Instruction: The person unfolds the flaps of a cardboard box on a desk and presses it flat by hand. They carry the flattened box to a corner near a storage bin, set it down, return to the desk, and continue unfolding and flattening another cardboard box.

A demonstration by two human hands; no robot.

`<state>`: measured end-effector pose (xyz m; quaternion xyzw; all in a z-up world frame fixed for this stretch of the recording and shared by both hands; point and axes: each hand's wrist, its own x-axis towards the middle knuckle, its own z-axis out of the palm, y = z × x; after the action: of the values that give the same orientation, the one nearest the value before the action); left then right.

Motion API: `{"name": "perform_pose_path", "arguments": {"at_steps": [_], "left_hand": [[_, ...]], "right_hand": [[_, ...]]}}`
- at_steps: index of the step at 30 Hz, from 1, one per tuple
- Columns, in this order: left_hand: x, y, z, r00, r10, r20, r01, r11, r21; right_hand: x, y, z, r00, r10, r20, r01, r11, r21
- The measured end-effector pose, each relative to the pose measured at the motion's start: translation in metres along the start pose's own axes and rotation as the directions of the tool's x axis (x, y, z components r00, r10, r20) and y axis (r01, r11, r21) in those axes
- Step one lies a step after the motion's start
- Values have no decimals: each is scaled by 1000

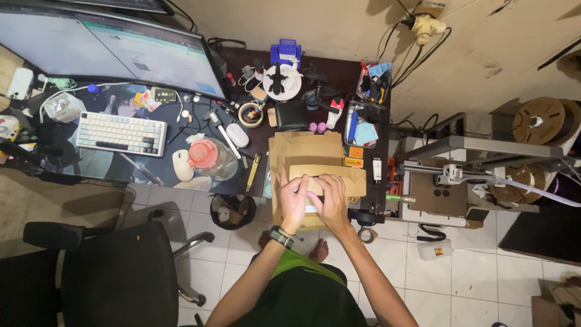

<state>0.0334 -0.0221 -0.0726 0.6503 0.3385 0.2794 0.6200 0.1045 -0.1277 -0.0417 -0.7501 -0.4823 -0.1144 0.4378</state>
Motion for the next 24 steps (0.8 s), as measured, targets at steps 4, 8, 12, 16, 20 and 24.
{"name": "perform_pose_path", "arguments": {"at_steps": [4,8,12,16,20,24], "left_hand": [[-3,9,0,996,77,-44,-73,993,88],[-4,14,-1,995,-101,-25,104,980,168],[-3,12,-7,997,73,23,-76,947,312],[-4,8,-17,984,119,130,-156,931,329],[-5,2,-21,974,152,171,-199,931,305],[-2,2,-21,973,-78,219,19,965,263]], "right_hand": [[-3,3,1,1000,-9,12,10,1000,-8],[-4,3,-1,1000,-18,23,18,1000,-3],[-6,1,-2,999,-31,33,31,999,-5],[-4,4,-3,998,-34,60,36,999,-28],[-5,7,-4,994,-45,97,48,998,-36],[-3,8,-5,993,-48,108,50,999,-18]]}}
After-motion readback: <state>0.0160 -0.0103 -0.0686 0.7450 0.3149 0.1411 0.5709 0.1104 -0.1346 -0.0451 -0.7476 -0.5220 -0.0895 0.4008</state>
